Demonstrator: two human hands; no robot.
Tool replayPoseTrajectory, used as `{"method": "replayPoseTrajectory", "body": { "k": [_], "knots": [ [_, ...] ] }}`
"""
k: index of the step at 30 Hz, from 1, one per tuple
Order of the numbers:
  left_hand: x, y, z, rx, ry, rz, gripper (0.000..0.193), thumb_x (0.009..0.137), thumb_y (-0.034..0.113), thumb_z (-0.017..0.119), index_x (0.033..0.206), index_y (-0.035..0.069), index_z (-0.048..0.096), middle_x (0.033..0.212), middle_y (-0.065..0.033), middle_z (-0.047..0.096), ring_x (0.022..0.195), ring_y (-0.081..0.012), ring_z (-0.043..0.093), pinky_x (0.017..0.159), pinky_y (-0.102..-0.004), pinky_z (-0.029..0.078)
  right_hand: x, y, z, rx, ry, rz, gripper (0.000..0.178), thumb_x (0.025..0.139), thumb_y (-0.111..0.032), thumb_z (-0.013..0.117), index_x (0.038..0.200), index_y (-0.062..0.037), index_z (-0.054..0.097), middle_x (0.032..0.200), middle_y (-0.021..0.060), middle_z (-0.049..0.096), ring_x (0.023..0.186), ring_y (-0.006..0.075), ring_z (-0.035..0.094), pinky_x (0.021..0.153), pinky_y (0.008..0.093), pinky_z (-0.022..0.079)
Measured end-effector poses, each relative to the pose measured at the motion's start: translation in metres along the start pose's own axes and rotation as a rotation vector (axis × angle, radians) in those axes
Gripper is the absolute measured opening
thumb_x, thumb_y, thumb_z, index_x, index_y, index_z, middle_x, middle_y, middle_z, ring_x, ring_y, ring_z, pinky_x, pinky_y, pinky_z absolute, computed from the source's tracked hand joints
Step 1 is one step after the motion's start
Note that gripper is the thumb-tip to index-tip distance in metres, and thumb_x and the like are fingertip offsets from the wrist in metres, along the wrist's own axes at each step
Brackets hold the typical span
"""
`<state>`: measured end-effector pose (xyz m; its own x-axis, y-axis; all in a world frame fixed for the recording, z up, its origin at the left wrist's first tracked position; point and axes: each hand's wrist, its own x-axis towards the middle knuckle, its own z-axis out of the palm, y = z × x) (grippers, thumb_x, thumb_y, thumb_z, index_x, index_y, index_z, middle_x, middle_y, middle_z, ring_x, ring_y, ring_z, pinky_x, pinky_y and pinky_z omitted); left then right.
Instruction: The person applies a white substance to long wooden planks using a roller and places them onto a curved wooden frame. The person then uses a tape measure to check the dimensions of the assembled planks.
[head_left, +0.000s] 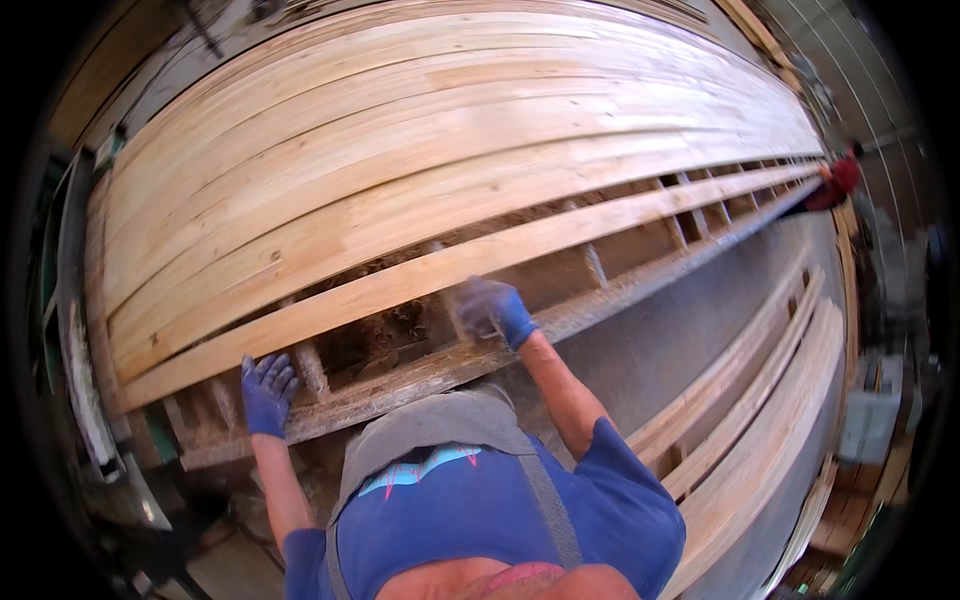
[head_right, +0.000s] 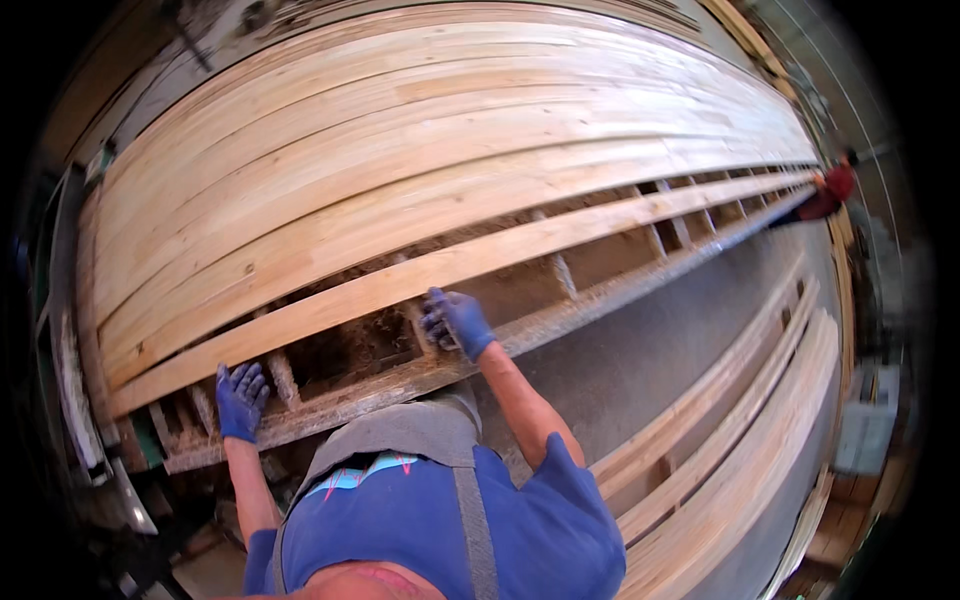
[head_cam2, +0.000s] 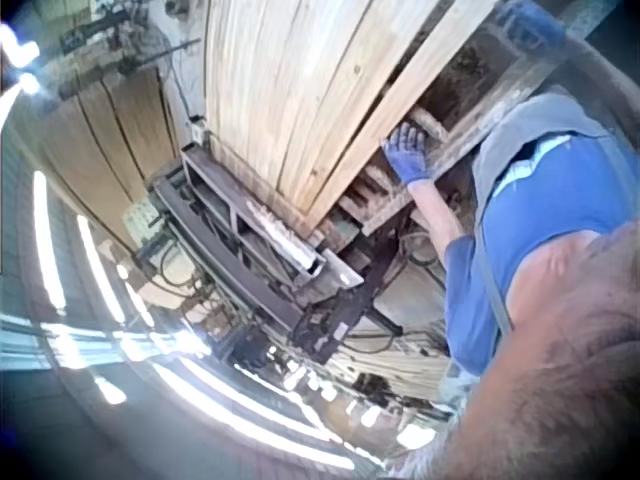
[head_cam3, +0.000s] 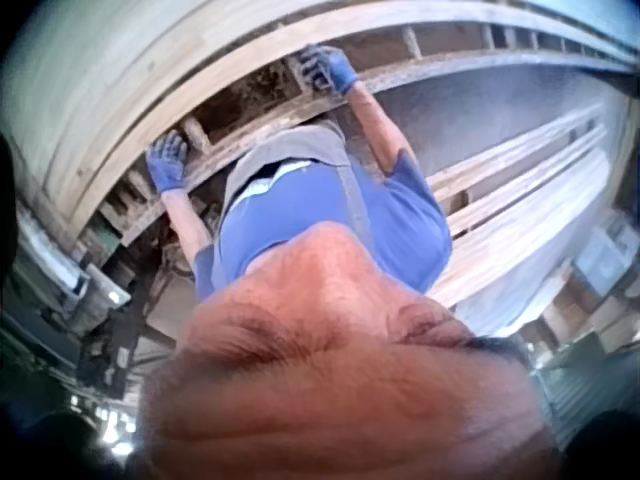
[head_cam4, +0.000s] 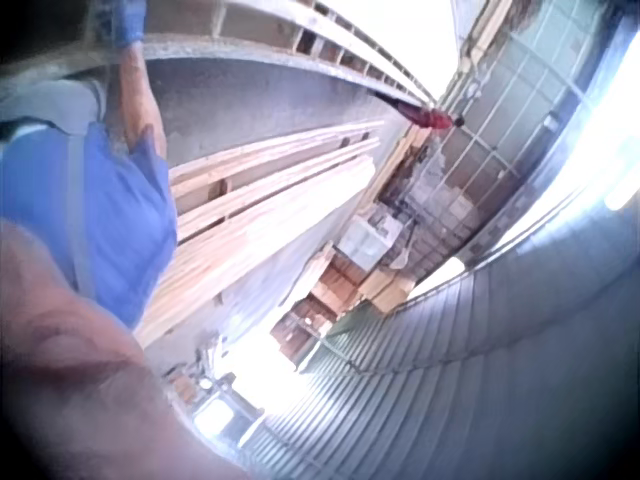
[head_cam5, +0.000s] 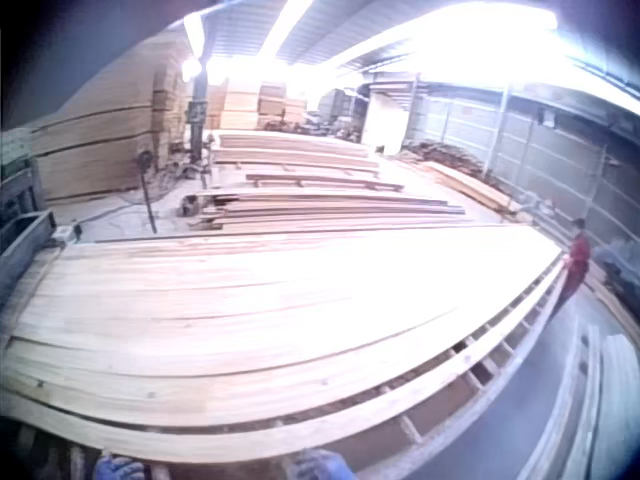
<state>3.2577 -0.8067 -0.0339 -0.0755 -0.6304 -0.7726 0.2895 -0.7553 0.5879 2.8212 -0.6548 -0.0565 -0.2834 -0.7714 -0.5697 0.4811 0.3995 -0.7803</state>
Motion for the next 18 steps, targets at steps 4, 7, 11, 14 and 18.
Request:
{"method": "replayPoseTrajectory", "body": {
  "k": [4,7,11,14,18],
  "knots": [
    [0.015,-0.009,0.007,-0.079,-0.145,-0.059,0.053,0.097,0.051,0.038,0.113,0.003,0.053,0.111,-0.0194,0.062,0.088,-0.0332,0.065,0.080,-0.0447,0.055,-0.021,-0.037,0.020,-0.086,0.082,0.018,0.024,0.095,-0.030,0.055,0.089,-0.0085,0.064,0.070,0.0044,0.065,0.056,0.0104,0.059,0.050,0.0229,0.046],
    [0.021,0.017,0.032,-0.052,-0.096,-0.014,0.036,0.096,0.040,0.049,0.109,0.007,0.053,0.095,-0.0149,0.067,0.074,-0.0265,0.066,0.068,-0.0415,0.057,0.027,-0.009,-0.012,-0.074,0.164,0.002,0.036,0.093,-0.037,0.058,0.093,-0.0013,0.063,0.066,0.0092,0.065,0.044,0.0151,0.055,0.039,0.0242,0.043],
    [0.046,0.007,0.020,-0.015,0.035,0.121,0.030,0.097,0.035,0.048,0.108,0.008,0.053,0.089,-0.0148,0.067,0.067,-0.0256,0.067,0.056,-0.0402,0.057,0.042,-0.031,-0.013,-0.235,0.074,0.085,0.043,0.092,-0.041,0.058,0.096,0.0009,0.065,0.064,0.0092,0.064,0.042,0.0162,0.054,0.036,0.0255,0.040],
    [0.017,0.006,0.036,-0.033,0.061,0.094,0.031,0.097,0.036,0.049,0.108,0.007,0.052,0.088,-0.0158,0.066,0.066,-0.0261,0.067,0.054,-0.0405,0.057,0.039,-0.028,-0.025,-0.306,0.056,0.095,0.044,0.092,-0.043,0.058,0.096,0.0005,0.065,0.063,0.0089,0.064,0.041,0.0158,0.053,0.035,0.0262,0.039],
    [0.011,0.013,0.053,-0.091,0.155,0.098,0.029,0.097,0.034,0.049,0.103,0.006,0.049,0.079,-0.0159,0.064,0.054,-0.0240,0.060,0.046,-0.0388,0.050,0.028,-0.044,-0.007,-0.512,-0.049,0.038,0.034,0.093,-0.034,0.058,0.094,-0.0012,0.066,0.061,0.0099,0.062,0.039,0.0156,0.052,0.035,0.0260,0.039]
  ]
}}
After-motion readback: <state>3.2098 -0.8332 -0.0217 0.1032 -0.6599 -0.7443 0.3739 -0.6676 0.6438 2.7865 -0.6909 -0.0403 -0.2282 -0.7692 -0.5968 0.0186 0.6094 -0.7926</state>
